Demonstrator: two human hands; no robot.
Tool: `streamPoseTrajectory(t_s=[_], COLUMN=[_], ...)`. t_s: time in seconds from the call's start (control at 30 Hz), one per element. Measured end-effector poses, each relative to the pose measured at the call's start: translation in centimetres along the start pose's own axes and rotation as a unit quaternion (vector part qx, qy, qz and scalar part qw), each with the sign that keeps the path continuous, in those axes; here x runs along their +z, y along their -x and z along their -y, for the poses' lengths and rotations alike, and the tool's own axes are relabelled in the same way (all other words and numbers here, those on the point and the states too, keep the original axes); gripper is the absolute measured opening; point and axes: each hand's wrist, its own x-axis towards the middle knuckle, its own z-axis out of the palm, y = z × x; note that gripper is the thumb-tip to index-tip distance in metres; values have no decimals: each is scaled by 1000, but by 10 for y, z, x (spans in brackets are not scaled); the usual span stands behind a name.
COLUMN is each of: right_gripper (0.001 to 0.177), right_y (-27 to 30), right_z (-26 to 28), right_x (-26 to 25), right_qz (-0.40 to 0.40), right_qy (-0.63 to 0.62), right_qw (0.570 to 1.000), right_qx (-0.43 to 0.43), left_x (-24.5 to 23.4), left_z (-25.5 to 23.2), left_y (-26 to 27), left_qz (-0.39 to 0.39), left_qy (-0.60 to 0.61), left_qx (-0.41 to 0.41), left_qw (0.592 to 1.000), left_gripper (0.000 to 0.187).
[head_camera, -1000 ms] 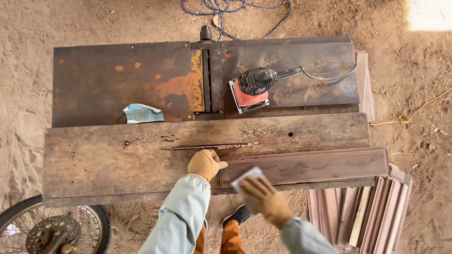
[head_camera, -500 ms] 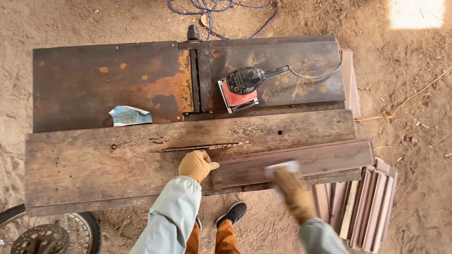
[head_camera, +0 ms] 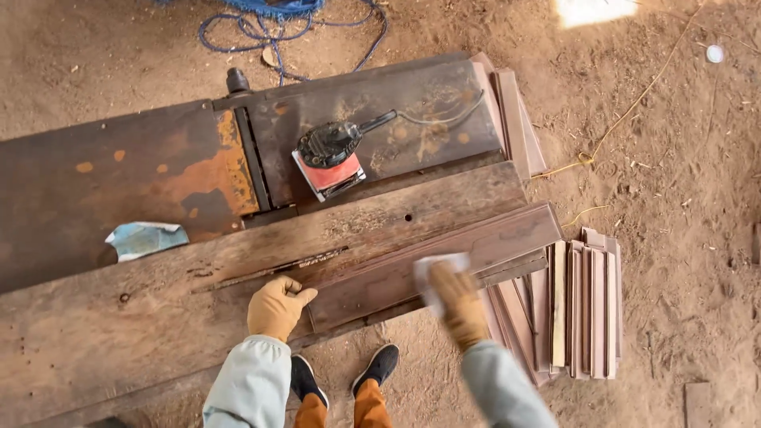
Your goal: The recorder uses a power orbital sander to sand a long piece of wood on a workbench and then wipes it down with a cloth.
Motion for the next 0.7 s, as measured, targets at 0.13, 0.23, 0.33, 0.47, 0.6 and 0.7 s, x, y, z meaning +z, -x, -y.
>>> streamPoseTrajectory(t_s=[0.13, 0.23, 0.33, 0.47, 0.6, 0.7], right_gripper=[78, 90, 90, 80, 86, 81], right_y=[-13, -22, -10, 0, -25, -25], right_z=[40, 122, 130, 53, 110, 158], right_x=[-35, -3, 17, -9, -11, 0], right_qz=[-48, 110, 42, -15, -84, -169], right_qy=[-107, 52, 161, 27, 110, -61], right_qw=[979, 985, 985, 989, 979, 978], right_qx=[169, 120, -44, 146, 149, 110], left_x=[-2, 4, 3, 6, 2, 3], left_z=[-3, 0, 4, 3, -3, -2], left_y=[6, 2, 0, 0, 4, 1], left_qz=[-24, -16, -13, -7, -18, -7], left_qy=[7, 8, 6, 0, 5, -7], left_qx=[38, 39, 48, 55, 65, 70], left_qw=[999, 999, 999, 998, 998, 997], left_gripper=[45, 45, 44, 48, 48, 50])
